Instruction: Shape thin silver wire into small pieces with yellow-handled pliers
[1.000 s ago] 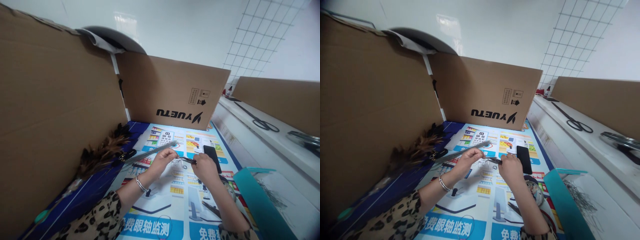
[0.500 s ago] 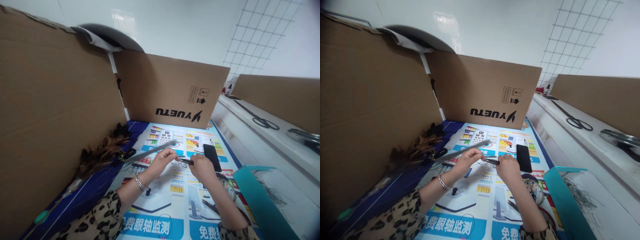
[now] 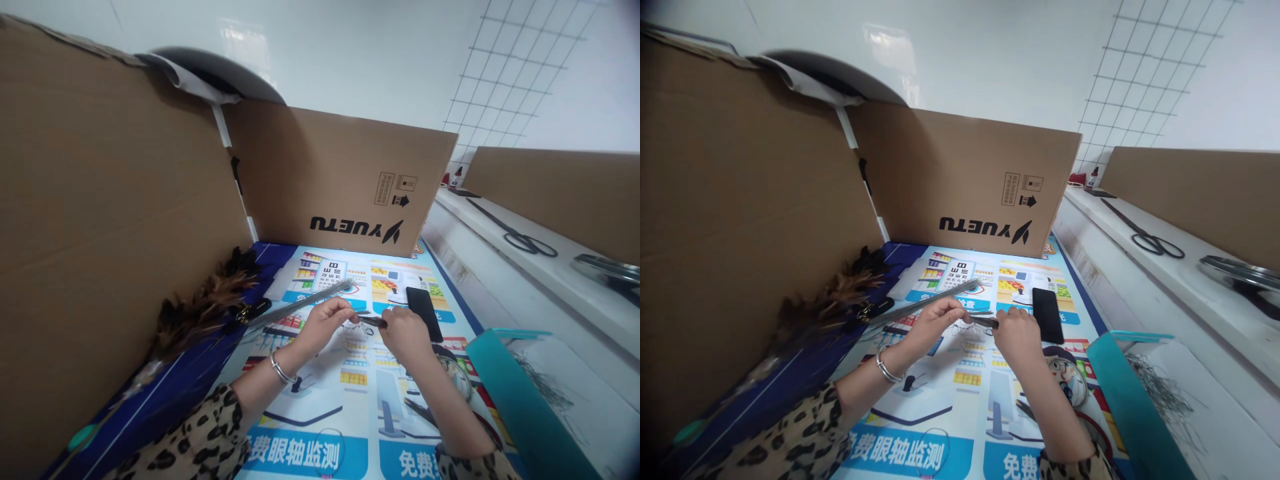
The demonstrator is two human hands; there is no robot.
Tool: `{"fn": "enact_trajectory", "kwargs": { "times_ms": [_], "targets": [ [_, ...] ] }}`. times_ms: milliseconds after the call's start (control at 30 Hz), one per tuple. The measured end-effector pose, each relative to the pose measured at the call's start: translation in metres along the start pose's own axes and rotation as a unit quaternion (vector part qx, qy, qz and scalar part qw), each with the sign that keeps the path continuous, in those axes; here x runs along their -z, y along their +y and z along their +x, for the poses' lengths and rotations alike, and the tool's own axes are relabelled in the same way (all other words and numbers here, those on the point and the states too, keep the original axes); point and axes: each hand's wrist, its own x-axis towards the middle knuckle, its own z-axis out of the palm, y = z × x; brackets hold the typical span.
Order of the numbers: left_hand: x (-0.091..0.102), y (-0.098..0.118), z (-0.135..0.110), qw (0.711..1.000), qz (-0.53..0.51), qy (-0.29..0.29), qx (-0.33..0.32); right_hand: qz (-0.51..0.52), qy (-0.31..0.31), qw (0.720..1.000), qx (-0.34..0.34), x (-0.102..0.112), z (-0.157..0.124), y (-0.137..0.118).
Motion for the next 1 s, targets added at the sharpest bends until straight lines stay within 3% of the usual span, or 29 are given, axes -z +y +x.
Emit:
{"fn": "enact_trajectory", "kwargs": {
  "times_ms": [500,1000],
  "targets": [
    [-0.003,0.002,-0.003,0.993,0.115,0.023,-0.019,-0.017,0.022,1.000,-0.002,-0.008,0.001,0.000],
    [-0.010,0.002,-0.005,0.996,0.078,0.043,-0.007,-0.002,0.015,1.000,-0.007,-0.018,0.003,0.000]
  ]
}}
